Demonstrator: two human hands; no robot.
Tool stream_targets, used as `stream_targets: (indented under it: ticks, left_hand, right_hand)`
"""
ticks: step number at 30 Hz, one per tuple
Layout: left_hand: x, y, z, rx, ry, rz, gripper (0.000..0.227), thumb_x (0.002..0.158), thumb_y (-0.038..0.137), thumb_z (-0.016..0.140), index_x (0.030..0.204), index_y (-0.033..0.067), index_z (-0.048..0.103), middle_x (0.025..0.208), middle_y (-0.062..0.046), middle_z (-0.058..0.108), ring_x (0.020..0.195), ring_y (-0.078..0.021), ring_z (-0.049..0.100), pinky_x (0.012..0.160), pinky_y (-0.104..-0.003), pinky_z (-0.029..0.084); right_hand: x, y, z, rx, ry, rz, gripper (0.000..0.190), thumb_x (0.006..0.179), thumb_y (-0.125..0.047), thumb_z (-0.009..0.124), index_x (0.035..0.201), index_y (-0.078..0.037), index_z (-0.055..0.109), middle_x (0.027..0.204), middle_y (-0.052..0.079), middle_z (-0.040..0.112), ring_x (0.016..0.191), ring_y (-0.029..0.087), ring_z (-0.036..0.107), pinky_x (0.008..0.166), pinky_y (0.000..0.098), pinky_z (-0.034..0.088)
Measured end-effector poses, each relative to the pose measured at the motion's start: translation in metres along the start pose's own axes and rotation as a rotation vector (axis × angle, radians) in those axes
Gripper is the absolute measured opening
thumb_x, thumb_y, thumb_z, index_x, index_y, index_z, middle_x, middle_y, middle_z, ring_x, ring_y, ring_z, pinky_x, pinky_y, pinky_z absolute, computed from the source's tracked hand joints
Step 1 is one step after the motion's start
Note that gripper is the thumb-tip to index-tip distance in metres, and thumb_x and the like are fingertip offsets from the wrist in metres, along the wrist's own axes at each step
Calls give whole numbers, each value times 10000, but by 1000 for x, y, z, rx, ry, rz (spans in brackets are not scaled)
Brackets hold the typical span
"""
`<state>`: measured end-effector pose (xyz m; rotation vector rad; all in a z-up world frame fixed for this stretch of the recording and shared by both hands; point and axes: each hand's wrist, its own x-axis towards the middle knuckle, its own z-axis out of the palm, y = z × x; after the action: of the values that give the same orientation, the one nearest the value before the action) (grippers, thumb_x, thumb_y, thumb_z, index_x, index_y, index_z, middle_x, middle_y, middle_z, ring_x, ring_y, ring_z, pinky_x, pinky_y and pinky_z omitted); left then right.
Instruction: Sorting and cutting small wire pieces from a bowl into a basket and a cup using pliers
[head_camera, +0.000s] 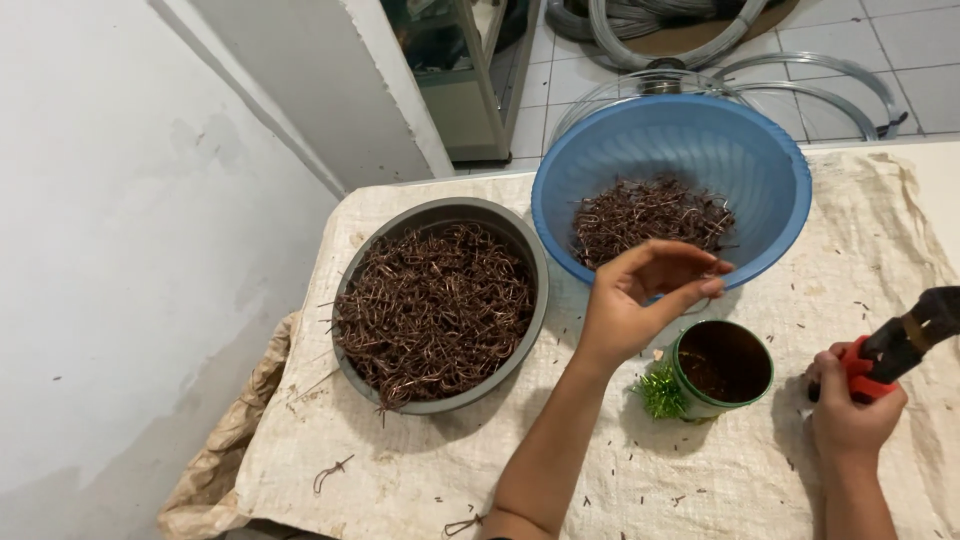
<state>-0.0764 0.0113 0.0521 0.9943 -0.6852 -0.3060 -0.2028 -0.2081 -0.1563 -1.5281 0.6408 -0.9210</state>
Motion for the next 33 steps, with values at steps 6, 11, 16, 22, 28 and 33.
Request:
stream_targets:
  ticks: [6, 11, 16, 22, 28, 33]
  left_hand:
    - [0, -6, -11, -50, -71, -169, 228, 961, 39, 710, 1174, -29, 664, 1092, -172, 731, 1043, -247, 734, 1005, -315, 615]
    - [1, -5, -18, 156, -62, -131, 213, 984, 130, 697, 1168, 24, 708, 1004, -113, 743, 918, -192, 738, 902, -290, 640]
    - [2, 9, -18, 379, 2, -96, 207, 979, 179, 703, 1173, 115, 738, 1079, -51, 750, 698, -108, 679, 648, -181, 548]
    - [3, 2, -28, 491, -19, -85, 287, 960, 138, 701, 1244, 99, 693, 1133, -99, 748, 802, -143, 736, 731, -214, 605]
    - [5, 1, -35, 511, -44, -93, 324, 966, 33, 656, 1289, 43, 632, 1189, -150, 724, 1058, -222, 741, 978, -315, 627]
    - [5, -4, -40, 578, -89, -65, 339, 957, 48, 659, 1288, 6, 601, 1184, -145, 716, 1103, -237, 722, 1014, -333, 615]
  right_hand:
    - [-7, -20, 0, -21, -21, 49, 175, 1136, -28, 603, 1274, -79, 509, 1067, 32, 580, 933, 160, 565, 825, 315, 474]
    - [-3, 0, -4, -150, -44, -8, 87, 1102, -40, 629, 1164, -94, 603, 1100, 24, 611, 995, 149, 570, 899, 291, 480]
    - [-11, -13, 4, -210, -63, 18, 121, 1057, -36, 657, 1161, -87, 621, 1030, 46, 579, 909, 153, 528, 795, 293, 436]
    - [-12, -10, 6, -376, -177, -97, 306, 922, -21, 595, 1219, -53, 662, 955, 56, 599, 877, 161, 504, 816, 289, 398]
    - [-13, -12, 6, -447, -196, -146, 441, 835, 26, 591, 1259, -42, 695, 960, 69, 641, 884, 179, 530, 804, 312, 409]
    - [-14, -10, 6, -381, -182, -97, 426, 875, 49, 608, 1288, -12, 694, 1002, 82, 655, 911, 158, 543, 800, 286, 424]
